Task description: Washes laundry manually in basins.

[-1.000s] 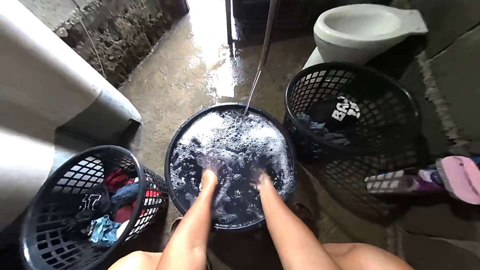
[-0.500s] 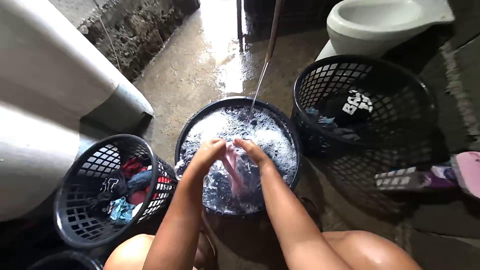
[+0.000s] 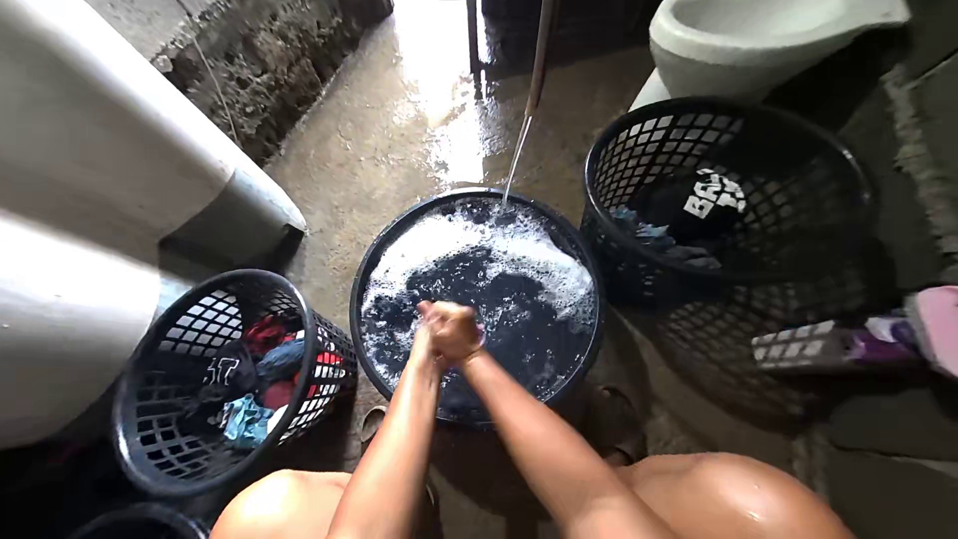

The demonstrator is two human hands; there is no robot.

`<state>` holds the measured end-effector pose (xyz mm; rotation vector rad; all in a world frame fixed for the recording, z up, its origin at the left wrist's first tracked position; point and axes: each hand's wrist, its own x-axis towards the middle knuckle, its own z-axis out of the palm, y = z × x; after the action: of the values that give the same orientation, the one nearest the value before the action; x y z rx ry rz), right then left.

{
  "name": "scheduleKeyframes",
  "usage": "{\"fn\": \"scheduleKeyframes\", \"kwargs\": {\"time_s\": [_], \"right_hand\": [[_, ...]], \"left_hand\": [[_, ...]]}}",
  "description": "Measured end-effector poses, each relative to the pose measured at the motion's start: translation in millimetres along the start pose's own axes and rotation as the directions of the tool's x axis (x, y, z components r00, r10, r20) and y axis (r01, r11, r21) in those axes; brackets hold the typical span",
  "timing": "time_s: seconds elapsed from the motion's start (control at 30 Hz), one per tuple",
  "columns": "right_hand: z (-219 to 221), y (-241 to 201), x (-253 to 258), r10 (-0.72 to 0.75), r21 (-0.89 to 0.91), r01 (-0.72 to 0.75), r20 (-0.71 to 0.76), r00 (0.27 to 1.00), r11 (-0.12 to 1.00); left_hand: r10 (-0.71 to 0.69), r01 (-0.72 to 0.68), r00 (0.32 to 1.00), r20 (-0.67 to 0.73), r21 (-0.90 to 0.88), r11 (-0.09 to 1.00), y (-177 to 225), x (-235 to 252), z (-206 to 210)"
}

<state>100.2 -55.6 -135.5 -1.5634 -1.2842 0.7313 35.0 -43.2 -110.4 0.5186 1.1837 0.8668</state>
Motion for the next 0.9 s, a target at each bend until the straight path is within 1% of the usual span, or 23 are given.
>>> {"fn": "scheduleKeyframes", "kwargs": {"time_s": [0.07,0.1,0.13,0.17,0.2,0.23,0.27,0.3,0.37,0.4,0.47,0.5,0.53,0.57,0.6,0.63,0.67,0.7,0.73,0.77,0.8,0.83,0.9], "right_hand": [[-30.1,46.4,21.0,0.178,0.009,-0.178,-0.062,0.982,0.984],[-38.8,68.8,27.7,0.205,0.017,-0.204,-0.049,0.978,0.979],[-40.9,90.3,28.9,0.190,0.056,-0.191,0.022,0.981,0.980],[-38.7,109.0,24.7,0.164,0.101,-0.181,0.153,0.974,0.978],[-33.7,123.6,17.7,0.141,0.121,-0.183,0.290,0.946,0.976],[-29.9,130.8,9.4,0.148,0.099,-0.204,0.402,0.904,0.974],[-29.0,131.1,1.4,0.213,0.018,-0.253,0.485,0.848,0.967],[-28.9,128.4,-5.1,0.308,-0.093,-0.307,0.529,0.791,0.947],[-27.4,126.1,-12.8,0.459,-0.262,-0.377,0.526,0.716,0.888],[-26.7,125.0,-14.7,0.496,-0.324,-0.377,0.515,0.700,0.868],[-25.3,124.2,-14.4,0.506,-0.479,-0.251,0.535,0.676,0.841],[-26.4,119.6,-14.3,0.511,-0.515,-0.210,0.556,0.655,0.831],[-25.7,116.7,-13.8,0.510,-0.510,-0.202,0.586,0.630,0.836],[-27.1,109.3,-13.8,0.490,-0.473,-0.208,0.617,0.616,0.856],[-27.0,102.3,-12.5,0.432,-0.407,-0.197,0.637,0.638,0.892],[-27.2,92.6,-9.2,0.375,-0.335,-0.197,0.631,0.680,0.921],[-29.0,78.3,-3.9,0.324,-0.264,-0.200,0.606,0.727,0.943],[-33.7,58.1,3.5,0.309,-0.198,-0.238,0.566,0.765,0.951],[-40.0,33.1,10.7,0.298,-0.127,-0.273,0.525,0.797,0.954],[-44.2,9.2,16.9,0.264,-0.026,-0.288,0.486,0.833,0.957],[-46.4,-13.3,21.0,0.215,0.082,-0.283,0.463,0.860,0.955],[-47.6,-32.8,23.4,0.146,0.179,-0.250,0.454,0.879,0.951],[-51.6,-59.6,23.2,0.026,0.237,-0.150,0.456,0.890,0.960]], "left_hand": [[0.066,-0.063,0.998,-0.007,0.225,0.972,14.6,9.0,-7.2],[0.148,-0.136,0.989,-0.005,0.366,0.920,17.2,17.3,-11.9],[0.234,-0.212,0.972,0.025,0.520,0.827,15.9,28.2,-21.0],[0.278,-0.261,0.957,0.082,0.656,0.708,10.9,39.4,-33.6],[0.239,-0.265,0.960,0.149,0.767,0.585,5.0,47.9,-46.5],[0.151,-0.233,0.971,0.183,0.861,0.452,-2.0,54.1,-55.9],[0.064,-0.194,0.981,0.183,0.934,0.300,-10.6,58.2,-62.3],[-0.009,-0.157,0.987,0.160,0.977,0.143,-20.2,59.9,-67.3],[-0.118,-0.090,0.990,0.074,0.987,-0.134,-36.3,54.5,-70.6],[-0.153,-0.071,0.988,0.038,0.973,-0.221,-41.4,49.1,-69.1],[-0.226,-0.050,0.974,-0.013,0.961,-0.271,-42.6,42.6,-62.0],[-0.238,-0.052,0.971,-0.001,0.976,-0.214,-37.5,41.3,-55.6],[-0.222,-0.075,0.974,0.051,0.992,-0.097,-29.2,39.3,-48.2],[-0.177,-0.110,0.976,0.124,0.990,0.085,-19.2,34.3,-40.5],[-0.125,-0.167,0.969,0.215,0.934,0.315,-8.0,25.5,-33.5],[-0.067,-0.217,0.952,0.298,0.815,0.537,3.2,15.4,-28.3],[0.013,-0.231,0.948,0.319,0.654,0.720,11.7,6.6,-25.5],[0.096,-0.213,0.961,0.259,0.475,0.854,18.4,0.2,-24.2],[0.163,-0.198,0.978,0.129,0.339,0.920,22.8,-2.1,-24.3],[0.194,-0.183,0.981,-0.013,0.271,0.945,24.7,-0.4,-25.9],[0.190,-0.165,0.978,-0.082,0.244,0.956,23.8,2.9,-29.6],[0.172,-0.151,0.982,-0.081,0.217,0.965,20.6,5.4,-32.6],[0.160,-0.162,0.986,0.040,0.038,0.986,17.7,2.1,-30.4]]}}
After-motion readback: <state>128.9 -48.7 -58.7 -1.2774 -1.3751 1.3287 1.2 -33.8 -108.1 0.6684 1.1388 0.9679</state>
